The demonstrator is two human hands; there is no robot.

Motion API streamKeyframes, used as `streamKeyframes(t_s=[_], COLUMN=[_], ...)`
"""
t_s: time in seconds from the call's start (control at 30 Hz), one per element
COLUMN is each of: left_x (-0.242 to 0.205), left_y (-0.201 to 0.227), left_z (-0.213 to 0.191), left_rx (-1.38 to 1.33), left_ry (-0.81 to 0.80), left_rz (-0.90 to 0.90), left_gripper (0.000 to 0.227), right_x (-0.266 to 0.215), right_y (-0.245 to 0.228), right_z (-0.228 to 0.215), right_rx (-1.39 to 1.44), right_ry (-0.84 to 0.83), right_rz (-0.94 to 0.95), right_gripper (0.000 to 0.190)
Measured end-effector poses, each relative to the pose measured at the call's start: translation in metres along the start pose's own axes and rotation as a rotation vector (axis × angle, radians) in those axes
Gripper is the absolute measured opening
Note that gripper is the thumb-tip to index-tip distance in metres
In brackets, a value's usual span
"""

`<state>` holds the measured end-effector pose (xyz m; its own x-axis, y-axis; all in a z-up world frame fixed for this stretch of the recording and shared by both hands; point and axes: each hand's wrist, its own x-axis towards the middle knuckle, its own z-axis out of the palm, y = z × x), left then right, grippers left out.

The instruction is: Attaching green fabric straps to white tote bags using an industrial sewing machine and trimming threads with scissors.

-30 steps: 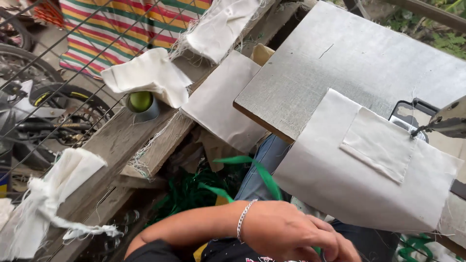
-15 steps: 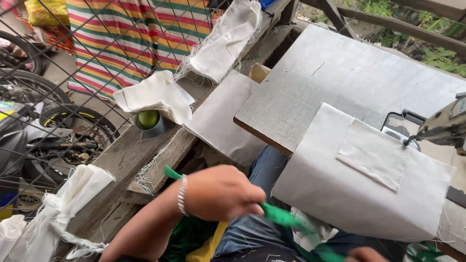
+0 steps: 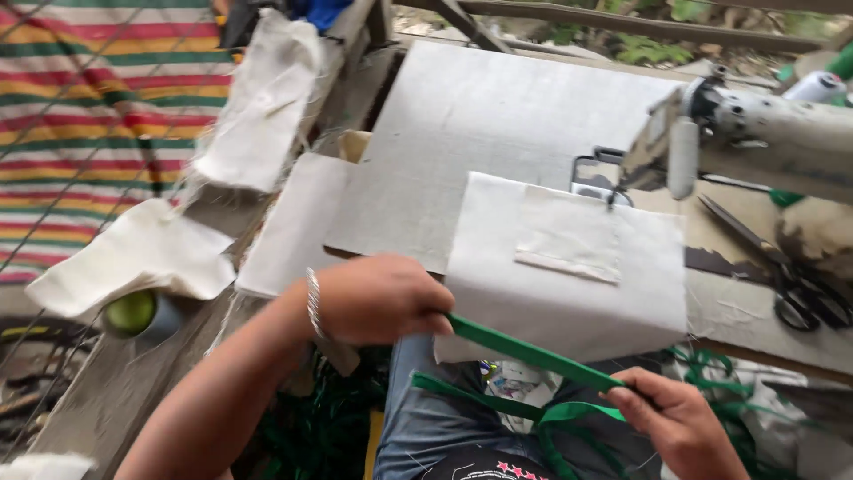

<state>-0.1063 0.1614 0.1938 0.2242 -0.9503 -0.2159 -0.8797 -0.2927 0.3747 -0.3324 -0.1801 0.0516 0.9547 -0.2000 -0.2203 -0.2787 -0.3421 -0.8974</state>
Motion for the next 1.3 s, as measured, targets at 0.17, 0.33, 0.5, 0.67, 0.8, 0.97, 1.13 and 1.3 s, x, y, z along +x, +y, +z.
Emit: streamKeyframes(t_s=[0.17, 0.33, 0.5, 0.67, 0.8, 0.97, 1.13, 1.3], left_x=[0.033, 0.052, 0.055, 0.066, 0.070, 0.061, 0.022, 0.041], left_y=[-0.034, -0.059, -0.070, -0.065, -0.059, -0.072, -0.136, -0.051], left_z=[-0.014, -0.007, 0.012, 0.023, 0.026, 0.026, 0.031, 0.057], left_rx=[-0.122, -0.206, -0.139, -0.282, -0.381, -0.377, 0.526, 0.492], left_ry=[0.050, 0.052, 0.348, 0.556, 0.661, 0.755, 0.135, 0.291], left_rz=[-0.039, -0.131, 0.065, 0.295, 0.356, 0.271, -0.847, -0.460], left_gripper=[0.024, 0.020, 0.015, 0.034, 0.032, 0.024, 0.040, 0.028], right_x=[-0.011, -0.014, -0.004, 0.015, 0.029, 0.033, 0.027, 0.028], right_y=[-0.018, -0.020, -0.030, -0.052, -0.044, -0.045, -0.053, -0.054], right_z=[0.003, 0.004, 0.015, 0.041, 0.071, 0.086, 0.077, 0.073], right_rx=[0.018, 0.080, -0.142, 0.286, 0.688, 0.694, 0.492, 0.492], right_ry=[0.145, 0.112, 0.016, -0.347, -0.399, -0.090, 0.079, 0.058], right_rz=[0.100, 0.155, 0.130, 0.160, 0.098, 0.066, 0.026, 0.067], right_gripper=[0.022, 0.021, 0.029, 0.070, 0.056, 0.017, 0.018, 0.016])
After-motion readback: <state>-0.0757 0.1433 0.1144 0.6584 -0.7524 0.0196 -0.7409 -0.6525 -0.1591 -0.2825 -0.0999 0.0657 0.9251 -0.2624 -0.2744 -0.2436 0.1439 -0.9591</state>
